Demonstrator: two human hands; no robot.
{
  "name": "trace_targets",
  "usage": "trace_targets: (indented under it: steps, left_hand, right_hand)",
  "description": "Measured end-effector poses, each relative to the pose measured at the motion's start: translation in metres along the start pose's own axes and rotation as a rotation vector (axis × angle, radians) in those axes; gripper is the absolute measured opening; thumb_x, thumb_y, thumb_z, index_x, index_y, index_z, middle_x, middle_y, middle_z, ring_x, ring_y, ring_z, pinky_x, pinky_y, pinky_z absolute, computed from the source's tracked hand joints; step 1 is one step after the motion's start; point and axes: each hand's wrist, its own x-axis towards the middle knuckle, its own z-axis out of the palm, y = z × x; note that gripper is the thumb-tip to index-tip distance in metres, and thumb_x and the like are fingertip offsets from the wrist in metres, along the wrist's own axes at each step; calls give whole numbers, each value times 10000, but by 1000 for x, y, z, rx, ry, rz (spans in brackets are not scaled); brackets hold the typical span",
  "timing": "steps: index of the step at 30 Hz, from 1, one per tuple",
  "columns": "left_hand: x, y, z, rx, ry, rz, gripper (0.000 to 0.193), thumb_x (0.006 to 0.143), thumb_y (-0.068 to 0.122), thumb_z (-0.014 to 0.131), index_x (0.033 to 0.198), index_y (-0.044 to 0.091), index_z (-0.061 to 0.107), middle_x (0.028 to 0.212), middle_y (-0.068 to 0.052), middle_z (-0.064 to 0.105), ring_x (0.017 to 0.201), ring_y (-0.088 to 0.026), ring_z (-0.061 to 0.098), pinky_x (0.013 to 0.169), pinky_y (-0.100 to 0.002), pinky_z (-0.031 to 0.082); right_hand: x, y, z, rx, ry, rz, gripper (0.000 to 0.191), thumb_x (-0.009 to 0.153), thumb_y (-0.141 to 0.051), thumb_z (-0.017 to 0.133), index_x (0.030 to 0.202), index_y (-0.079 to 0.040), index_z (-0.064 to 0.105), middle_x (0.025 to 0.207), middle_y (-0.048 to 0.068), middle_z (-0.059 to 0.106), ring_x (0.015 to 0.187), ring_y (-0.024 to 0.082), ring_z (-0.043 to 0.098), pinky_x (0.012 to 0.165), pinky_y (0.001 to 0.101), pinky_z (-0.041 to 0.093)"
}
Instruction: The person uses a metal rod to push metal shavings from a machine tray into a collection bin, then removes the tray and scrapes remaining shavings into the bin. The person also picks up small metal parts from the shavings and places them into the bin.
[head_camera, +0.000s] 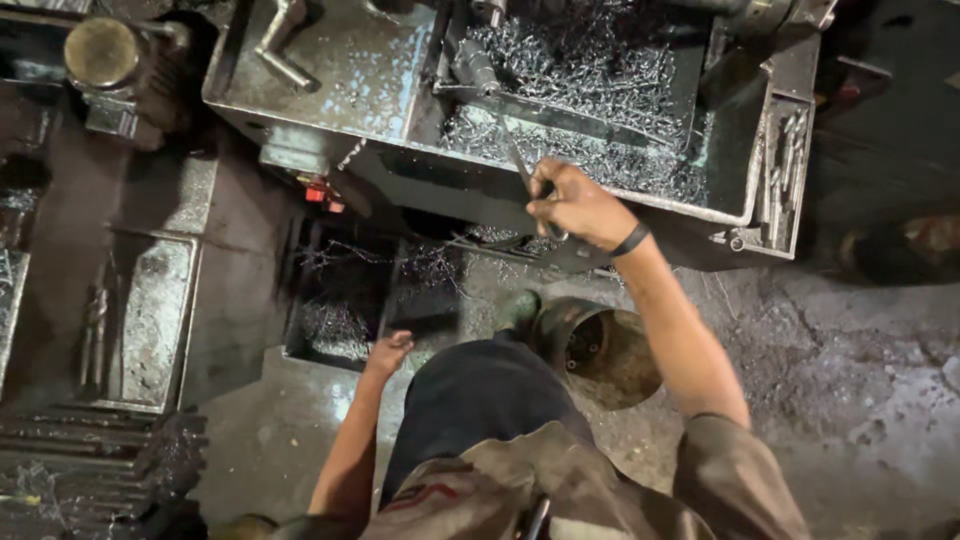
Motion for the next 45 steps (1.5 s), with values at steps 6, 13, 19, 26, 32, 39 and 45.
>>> trace_targets:
  steps: [6,13,19,26,32,39,45]
  left_hand:
    - [-50,-30,-22,-284,227,352,229,959,207,725,1130,55,724,1062,-156,737,946,-211,673,831,-382,532]
    - [-95,-119,15,-22,119,244,117,842,86,692,917,44,771,1108,-162,754,782,-267,729,659,-371,573]
    - [-82,-115,9,-46,36,141,212,832,57,693,1019,70,793,1025,-174,753,639,-240,668,584,-370,534]
    - [-36,-73,-22,-589,126,10,285,892,67,688,1172,43,738,1001,-38,710,785,-137,601,697,-300,481]
    - [-21,-71,-13,-540,118,93,293,920,121,706,1202,44,721,1001,-23,711,859,-132,611,751,-300,486]
    - [-2,-67,-3,6,-24,320,272,984,276,698,1166,75,719,1029,-108,769,969,-196,726,836,-337,551]
    - [22,-45,-22,161,-361,58,408,890,338,767,1236,132,705,1051,-125,772,956,-221,729,826,-366,567]
  right_hand:
    - [-31,-19,-8,-57,66,69,168,883,3,651,963,-54,514,721,17,540,579,105,568,481,250,415]
    - [-51,7,1,595,320,165,158,921,-9,616,958,-138,532,634,68,580,417,108,462,332,249,286]
    - [-41,42,20,917,326,20,129,1001,-16,614,988,-116,535,658,47,552,469,115,505,368,246,341]
    - [-44,26,1,186,332,86,186,931,3,652,969,-126,523,694,57,624,520,107,526,430,235,319]
    - [-49,62,12,1293,299,-101,57,1017,-150,628,980,-140,586,686,-36,503,481,59,345,434,235,242]
    - [-93,116,101,1696,232,-454,57,1075,-181,542,1073,-165,596,666,-67,460,476,44,286,454,227,205]
    - [-215,97,160,1651,272,-808,106,979,-135,605,1034,-109,518,594,-43,464,436,31,376,400,216,267]
